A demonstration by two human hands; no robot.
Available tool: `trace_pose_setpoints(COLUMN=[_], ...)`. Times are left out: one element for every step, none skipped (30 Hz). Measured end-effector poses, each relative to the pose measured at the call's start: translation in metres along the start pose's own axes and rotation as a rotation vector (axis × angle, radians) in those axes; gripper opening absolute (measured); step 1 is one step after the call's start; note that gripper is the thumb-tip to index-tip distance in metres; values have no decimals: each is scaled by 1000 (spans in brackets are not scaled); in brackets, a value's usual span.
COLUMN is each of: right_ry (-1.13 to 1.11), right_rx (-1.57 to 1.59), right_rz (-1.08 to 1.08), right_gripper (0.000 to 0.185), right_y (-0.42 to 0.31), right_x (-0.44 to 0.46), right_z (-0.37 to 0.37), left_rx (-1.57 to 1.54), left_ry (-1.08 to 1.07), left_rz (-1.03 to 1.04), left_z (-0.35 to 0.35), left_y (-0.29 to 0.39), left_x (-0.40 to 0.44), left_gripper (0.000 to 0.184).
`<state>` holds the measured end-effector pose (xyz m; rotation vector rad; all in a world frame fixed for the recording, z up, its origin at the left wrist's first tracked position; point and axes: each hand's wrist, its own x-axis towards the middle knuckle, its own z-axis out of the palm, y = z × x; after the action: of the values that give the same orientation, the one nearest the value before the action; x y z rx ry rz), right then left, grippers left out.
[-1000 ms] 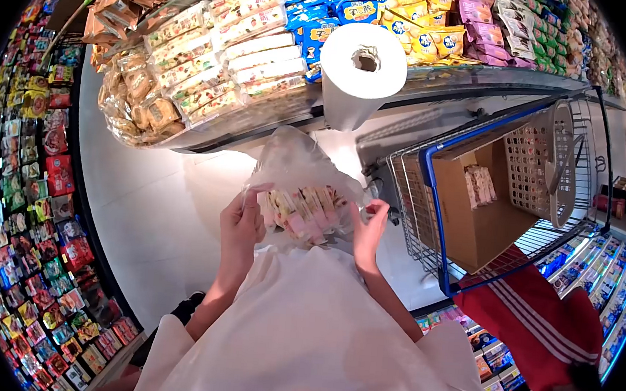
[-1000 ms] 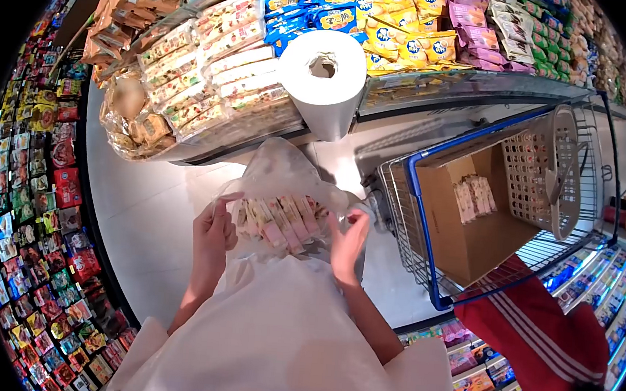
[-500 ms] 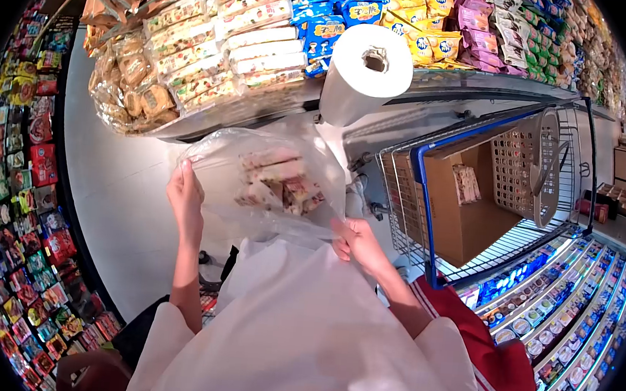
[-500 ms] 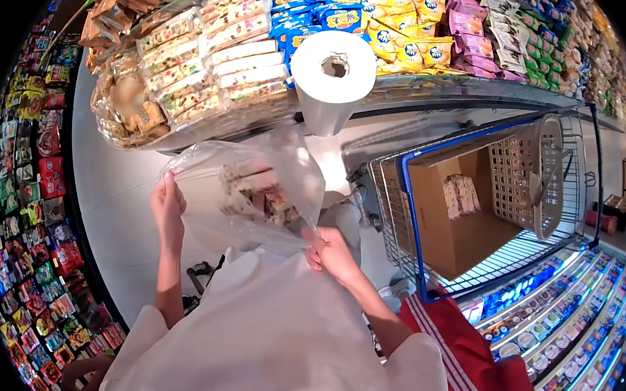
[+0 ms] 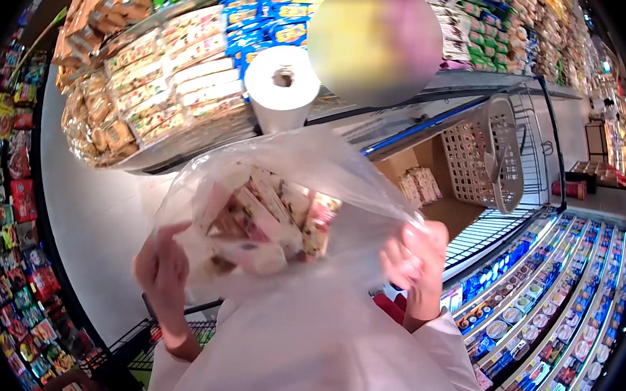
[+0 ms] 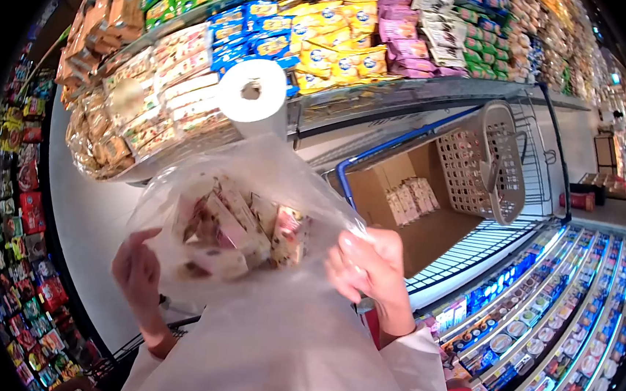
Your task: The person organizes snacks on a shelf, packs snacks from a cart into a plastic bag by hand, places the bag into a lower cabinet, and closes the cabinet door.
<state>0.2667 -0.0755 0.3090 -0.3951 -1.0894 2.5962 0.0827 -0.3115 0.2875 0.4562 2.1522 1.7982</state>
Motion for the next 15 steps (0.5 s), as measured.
trace_pose_setpoints(right_ry=[-24,-51,-68,-70,-74,-69,-51,-35,-6,24,57,84,108,138,172], right_rx=[87,175,240,277,309,335,350,360,356,346,332,313,292,269,249], right_rz=[-81,-166,-227,-282,-346,-406,-482,-558,-643,-728,-812,-886,-947,-1002,-1051], right_gripper=[36,36,35,35,34,33,33,32,32,31,31,31,30,30,30], right_y=[-15,-25,-33,-42,-50,-58,-68,-80,-95,-110,-125,-140,-155,-167,-179], right_x=[-7,-15,-24,-31,-37,-42,-48,-53,-60,-69,-80,-92,-104,-116,-126], right_z=[4,3,-1,-5,-9,-15,-22,-29,-37,-44,-52,-59,-67,-74,-80], left_rx=[-120,-175,-223,-176,-193,-207,-228,-253,-199,26,248,455,641,83,-423], left_ry=[-22,-35,-56,-81,-186,-291,-368,-446,-325,-213,-16,57,180,-73,-309], left_rz=[71,43,12,105,139,167,234,302,415,707,974,1197,1422,939,397], left_z=[7,14,21,30,33,37,48,59,67,80,98,134,171,196,220], left_y=[20,43,63,74,83,93,104,112,114,116,123,141,158,172,185], left_x=[-9,-16,-24,-31,-37,-41,-41,-40,-39,-35,-29,-22,-15,-19,-22], left_gripper=[29,30,30,34,37,40,42,43,43,43,43,44,44,40,36])
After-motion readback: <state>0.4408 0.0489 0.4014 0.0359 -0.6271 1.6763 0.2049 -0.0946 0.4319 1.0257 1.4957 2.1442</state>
